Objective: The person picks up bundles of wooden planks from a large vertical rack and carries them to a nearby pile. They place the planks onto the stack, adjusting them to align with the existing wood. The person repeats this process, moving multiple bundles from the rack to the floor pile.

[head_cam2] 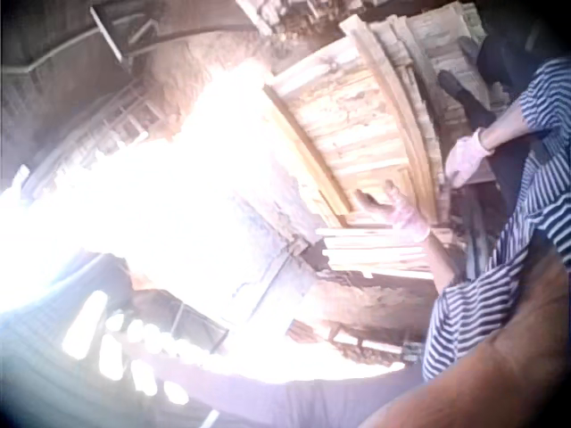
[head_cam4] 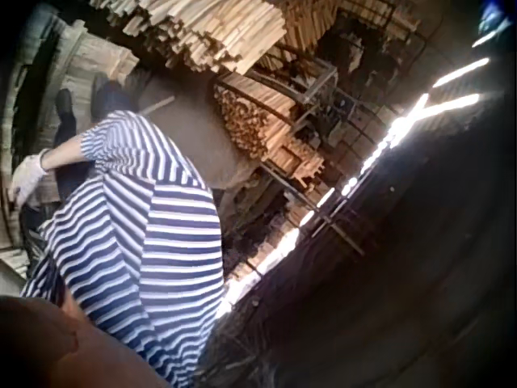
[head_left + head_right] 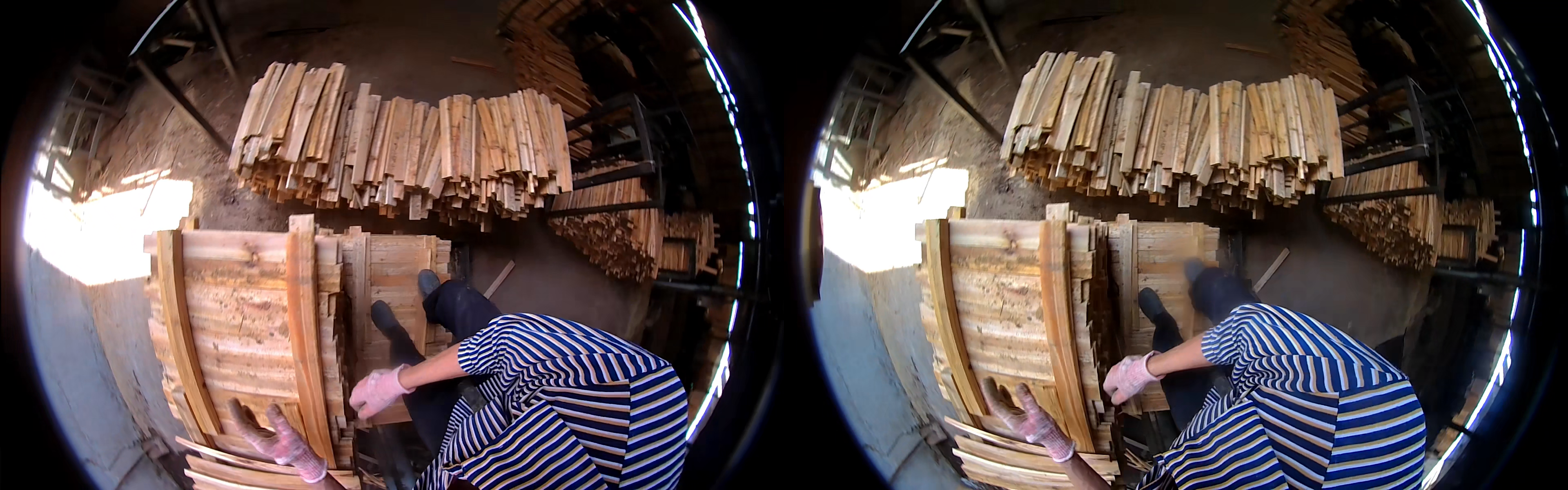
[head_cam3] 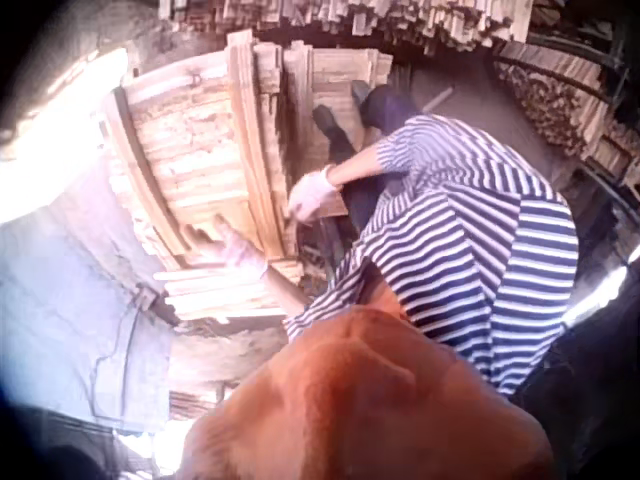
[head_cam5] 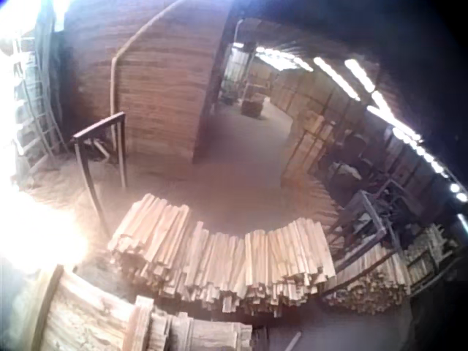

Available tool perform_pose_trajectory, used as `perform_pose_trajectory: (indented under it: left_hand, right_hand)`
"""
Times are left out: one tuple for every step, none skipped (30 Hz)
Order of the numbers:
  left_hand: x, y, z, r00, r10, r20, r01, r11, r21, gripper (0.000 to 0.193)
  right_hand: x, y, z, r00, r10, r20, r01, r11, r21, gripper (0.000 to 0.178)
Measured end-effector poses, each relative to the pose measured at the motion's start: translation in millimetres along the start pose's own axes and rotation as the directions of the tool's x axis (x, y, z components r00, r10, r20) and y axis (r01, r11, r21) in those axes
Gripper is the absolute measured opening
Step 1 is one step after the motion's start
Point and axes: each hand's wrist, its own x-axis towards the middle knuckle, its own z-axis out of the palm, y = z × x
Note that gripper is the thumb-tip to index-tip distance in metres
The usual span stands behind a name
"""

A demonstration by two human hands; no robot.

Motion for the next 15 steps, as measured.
perform_pose_trajectory:
  left_hand:
    - [-4, 16, 25, 0.996, 0.014, 0.090, -0.009, 0.999, -0.048, 0.063]
    - [-11, 33, 50, 0.987, 0.027, 0.157, -0.006, 0.991, -0.133, 0.067]
    - [-19, 41, 74, 0.961, 0.044, 0.272, 0.015, 0.977, -0.212, 0.066]
    - [-27, 48, 95, 0.926, 0.062, 0.373, 0.047, 0.960, -0.276, 0.066]
    - [-34, 65, 120, 0.876, 0.019, 0.481, 0.169, 0.924, -0.343, 0.065]
    - [-40, 81, 144, 0.815, -0.019, 0.579, 0.292, 0.876, -0.384, 0.064]
    - [-46, 84, 170, 0.759, -0.039, 0.650, 0.338, 0.877, -0.343, 0.063]
    - [-48, 96, 195, 0.682, -0.087, 0.726, 0.423, 0.856, -0.296, 0.063]
    - [-54, 98, 222, 0.622, -0.105, 0.776, 0.447, 0.861, -0.242, 0.063]
    - [-56, 86, 247, 0.597, -0.150, 0.788, 0.457, 0.871, -0.181, 0.063]
    - [-61, 87, 274, 0.559, -0.142, 0.817, 0.435, 0.889, -0.142, 0.062]
    - [-63, 81, 297, 0.524, -0.177, 0.833, 0.482, 0.868, -0.119, 0.061]
    - [-65, 75, 320, 0.484, -0.205, 0.851, 0.530, 0.842, -0.099, 0.060]
    - [-67, 66, 344, 0.443, -0.232, 0.866, 0.576, 0.814, -0.077, 0.059]
    - [-65, 54, 368, 0.416, -0.237, 0.878, 0.614, 0.786, -0.079, 0.055]
  right_hand:
    - [-13, 28, -19, 0.992, 0.120, -0.039, -0.117, 0.991, 0.060, 0.043]
    - [-37, 55, -39, 0.956, 0.252, -0.152, -0.231, 0.962, 0.143, 0.046]
    - [-53, 96, -46, 0.863, 0.389, -0.322, -0.323, 0.916, 0.239, 0.050]
    - [-71, 130, -58, 0.742, 0.520, -0.423, -0.345, 0.837, 0.425, 0.053]
    - [-95, 163, -69, 0.567, 0.719, -0.403, -0.341, 0.649, 0.680, 0.050]
    - [-116, 199, -74, 0.434, 0.752, -0.496, -0.247, 0.629, 0.737, 0.049]
    - [-143, 230, -81, 0.337, 0.840, -0.426, -0.191, 0.504, 0.842, 0.048]
    - [-170, 261, -87, 0.230, 0.909, -0.346, -0.102, 0.377, 0.921, 0.047]
    - [-191, 312, -71, 0.132, 0.923, -0.361, -0.081, 0.373, 0.924, 0.048]
    - [-218, 306, -95, 0.131, 0.954, -0.271, -0.005, 0.274, 0.962, 0.046]
    - [-240, 347, -74, 0.063, 0.953, -0.296, 0.119, 0.287, 0.951, 0.045]
    - [-262, 360, -76, -0.017, 0.945, -0.328, 0.090, 0.328, 0.940, 0.040]
    - [-285, 381, -72, 0.028, 0.964, -0.266, 0.191, 0.256, 0.948, 0.038]
    - [-306, 401, -68, 0.079, 0.975, -0.208, 0.285, 0.178, 0.942, 0.037]
    - [-323, 420, -67, 0.070, 0.977, -0.203, 0.323, 0.171, 0.931, 0.035]
